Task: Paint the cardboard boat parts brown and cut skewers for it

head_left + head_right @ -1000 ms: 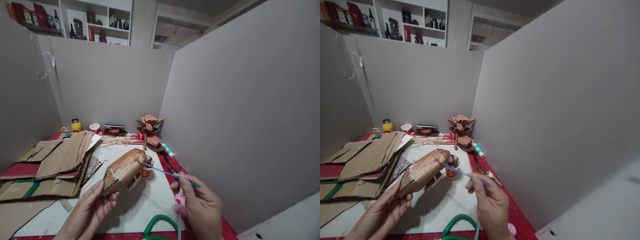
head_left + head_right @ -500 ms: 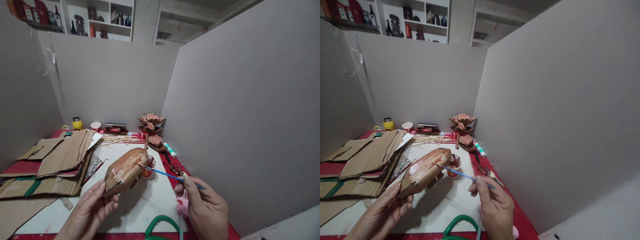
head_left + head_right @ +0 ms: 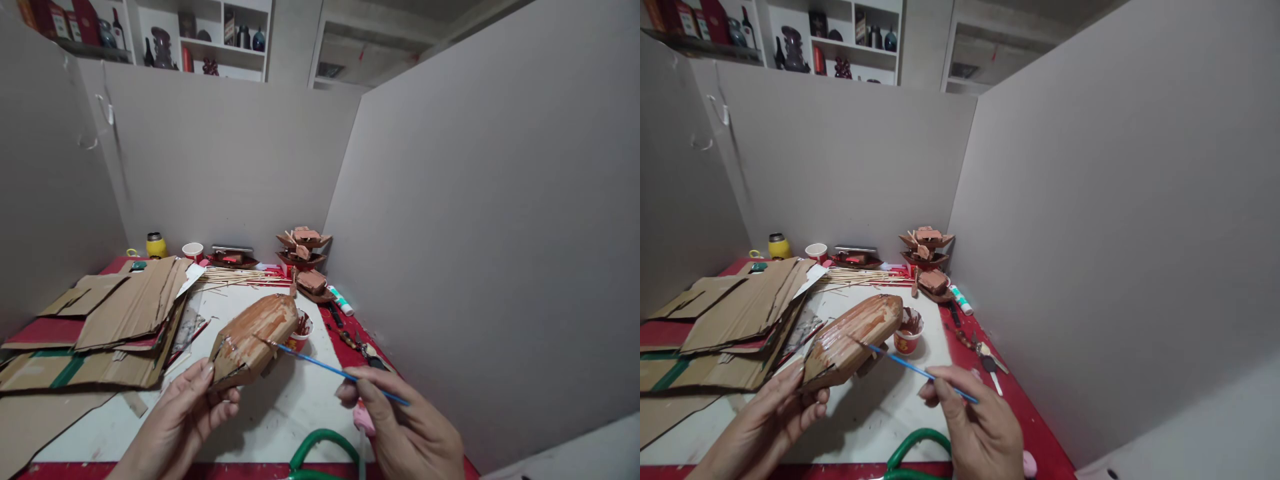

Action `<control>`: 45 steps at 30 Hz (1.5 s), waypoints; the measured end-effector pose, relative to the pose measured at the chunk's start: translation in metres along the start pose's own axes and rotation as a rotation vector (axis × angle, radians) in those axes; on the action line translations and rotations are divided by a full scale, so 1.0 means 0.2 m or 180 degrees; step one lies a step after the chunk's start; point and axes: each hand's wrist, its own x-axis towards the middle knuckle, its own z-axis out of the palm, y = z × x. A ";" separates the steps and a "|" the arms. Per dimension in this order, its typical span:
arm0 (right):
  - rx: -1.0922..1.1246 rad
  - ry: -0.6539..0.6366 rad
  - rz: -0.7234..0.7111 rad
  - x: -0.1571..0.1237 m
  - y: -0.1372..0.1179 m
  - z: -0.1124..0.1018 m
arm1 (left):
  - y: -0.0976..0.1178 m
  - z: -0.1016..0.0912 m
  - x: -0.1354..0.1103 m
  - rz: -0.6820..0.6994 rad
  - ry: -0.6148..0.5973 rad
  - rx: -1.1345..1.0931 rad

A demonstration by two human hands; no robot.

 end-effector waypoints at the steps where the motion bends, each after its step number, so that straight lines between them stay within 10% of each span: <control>1: -0.0083 0.0059 -0.0042 0.01 0.00 -0.01 | 0.00 0.00 0.00 -0.0022 -0.0003 -0.0002; 9: -0.0180 -0.0963 -0.1105 0.00 0.01 -0.05 | 0.00 -0.01 0.01 -0.0031 -0.0181 0.0034; 21: -0.1405 -0.0517 -0.1606 0.03 0.03 -0.12 | -0.01 -0.03 0.03 -0.0063 -0.0132 0.0035; 45: -0.1193 -0.0177 -0.0893 0.07 0.02 -0.11 | -0.01 -0.01 0.03 -0.0042 -0.0017 -0.0011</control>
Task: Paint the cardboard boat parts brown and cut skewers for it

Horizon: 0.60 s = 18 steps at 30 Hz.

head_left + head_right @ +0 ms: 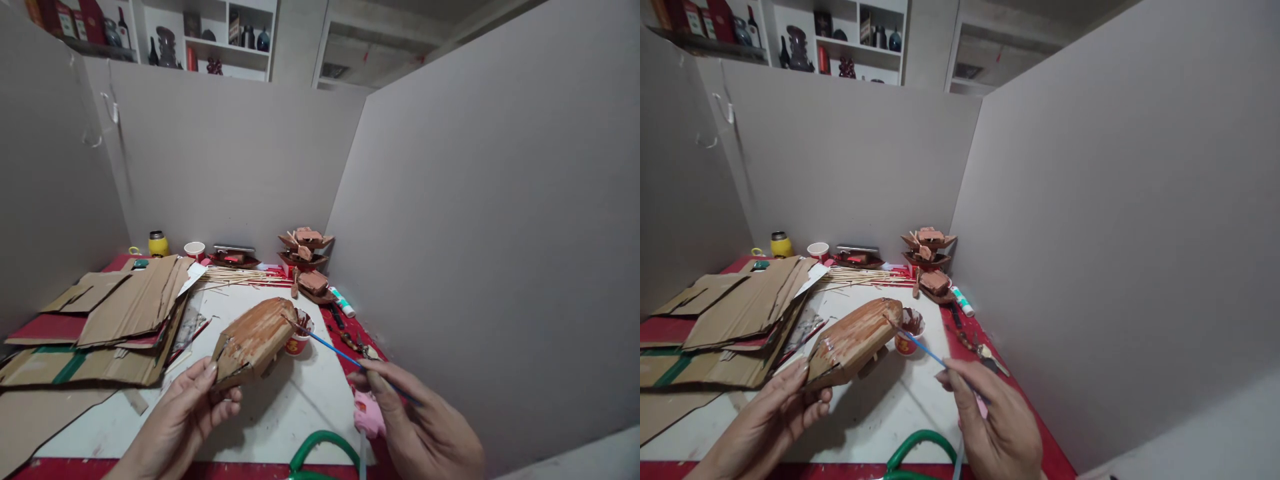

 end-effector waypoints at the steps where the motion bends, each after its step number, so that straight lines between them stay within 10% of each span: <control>1: 0.0048 -0.0031 0.0029 -0.01 -0.01 0.00 | 0.00 0.00 0.00 0.0029 0.0064 0.0000; 18: 0.0446 -0.0165 0.0118 0.00 -0.03 0.06 | -0.01 -0.02 0.00 -0.0014 -0.0106 0.0127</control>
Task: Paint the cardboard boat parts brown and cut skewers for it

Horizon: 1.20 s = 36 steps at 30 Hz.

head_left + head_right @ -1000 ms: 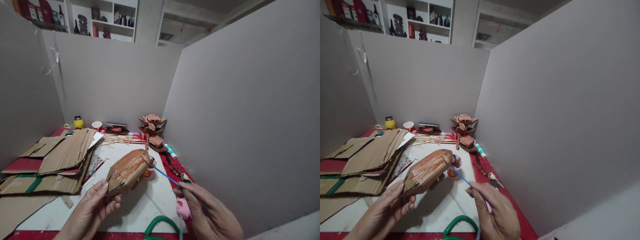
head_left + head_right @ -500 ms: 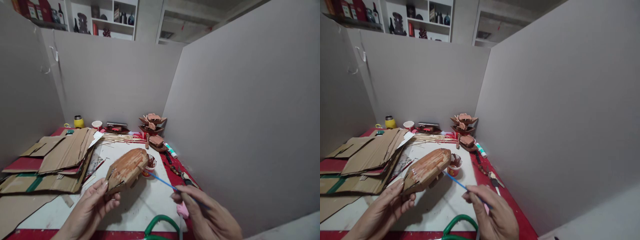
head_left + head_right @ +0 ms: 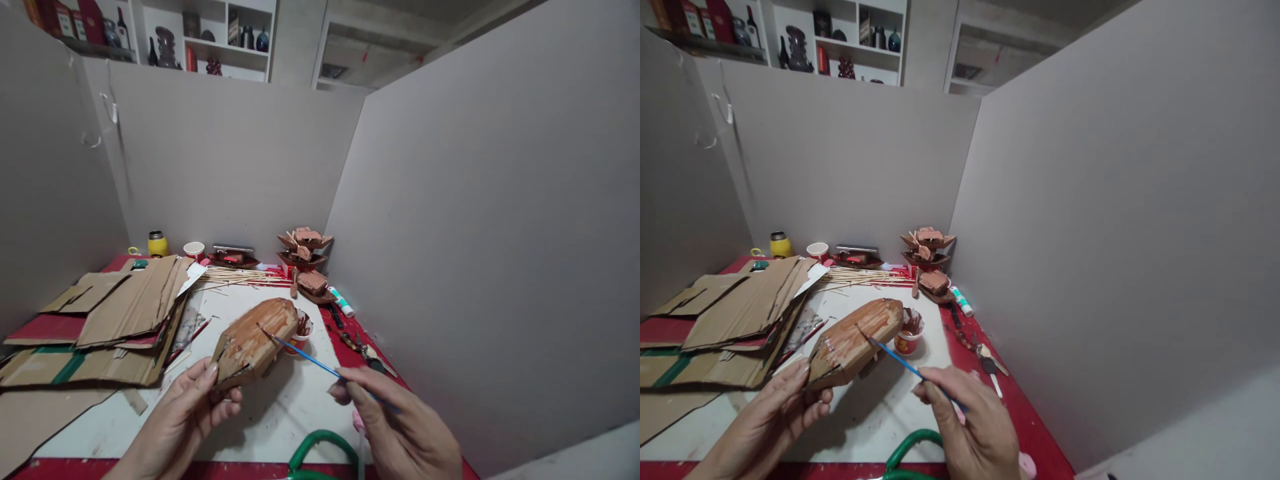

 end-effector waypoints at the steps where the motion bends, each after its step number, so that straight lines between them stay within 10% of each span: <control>1: -0.0057 0.0046 -0.0014 0.00 0.00 0.00 | 0.00 0.00 0.00 0.0018 0.0048 -0.0014; 14: 0.0716 -0.0060 0.0734 0.02 -0.09 0.03 | 0.00 0.04 -0.03 0.0109 0.0073 -0.0027; 21: 0.0224 0.0679 0.0872 0.08 -0.02 0.01 | -0.01 0.02 -0.02 0.0075 0.0060 -0.0053; 28: 0.0786 -0.0202 0.0779 0.00 -0.08 0.05 | -0.02 0.00 0.00 -0.0009 0.0010 -0.0059; 36: 0.0781 0.0143 0.0956 0.02 -0.06 0.03 | -0.02 0.02 -0.02 0.0078 0.0038 0.0072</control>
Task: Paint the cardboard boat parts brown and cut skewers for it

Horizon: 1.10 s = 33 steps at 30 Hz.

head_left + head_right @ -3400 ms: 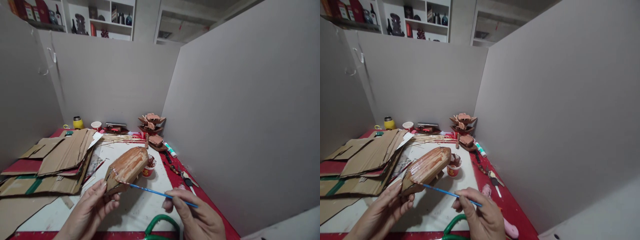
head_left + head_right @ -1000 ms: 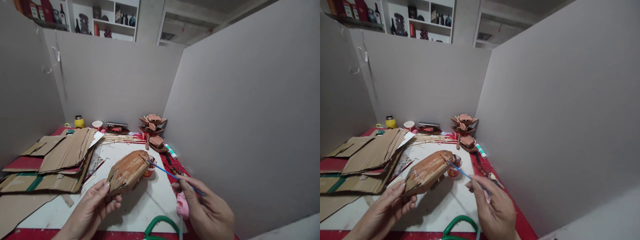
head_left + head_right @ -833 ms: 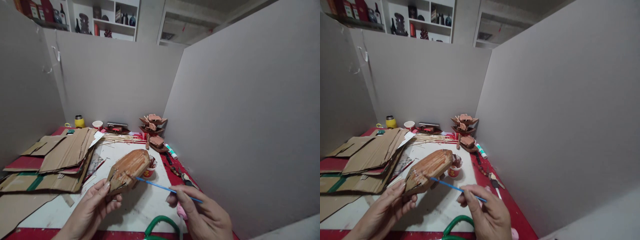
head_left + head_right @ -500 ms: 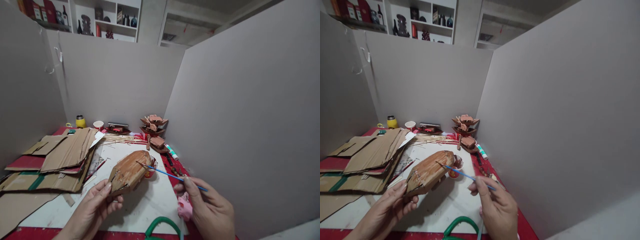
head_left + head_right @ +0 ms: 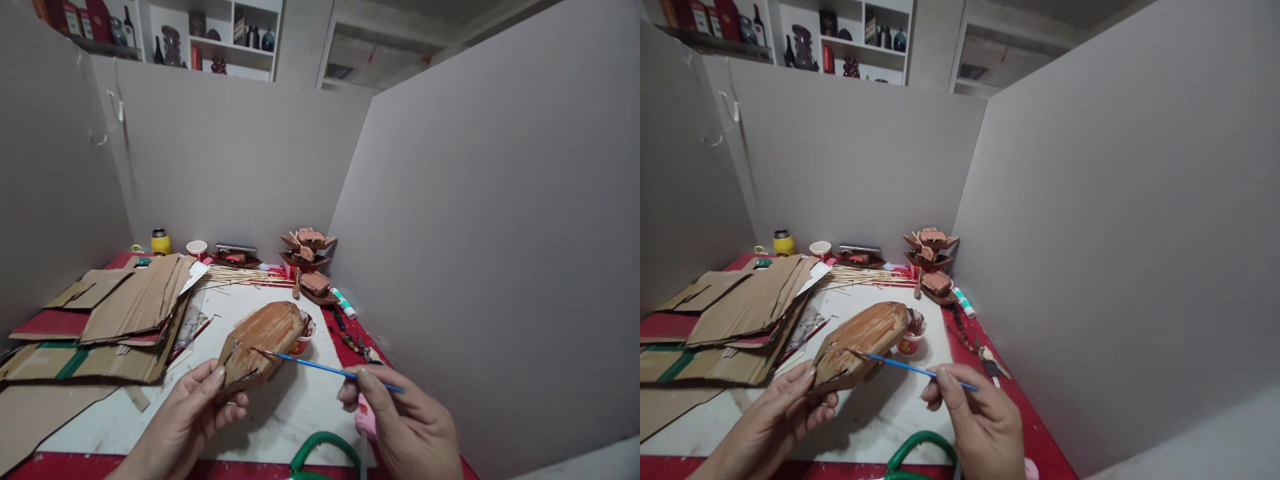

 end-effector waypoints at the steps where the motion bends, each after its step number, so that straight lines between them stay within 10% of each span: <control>1: 0.0012 -0.0047 -0.0014 -0.01 0.00 0.00 | 0.00 -0.01 0.01 0.0001 -0.0024 0.0018; 26: -0.0802 0.0643 -0.0289 0.06 0.07 -0.06 | -0.03 -0.05 0.04 0.0077 -0.0178 0.0139; 33: -0.0600 0.0021 -0.0596 0.00 0.04 -0.03 | -0.03 -0.08 0.06 0.0077 -0.0303 0.0173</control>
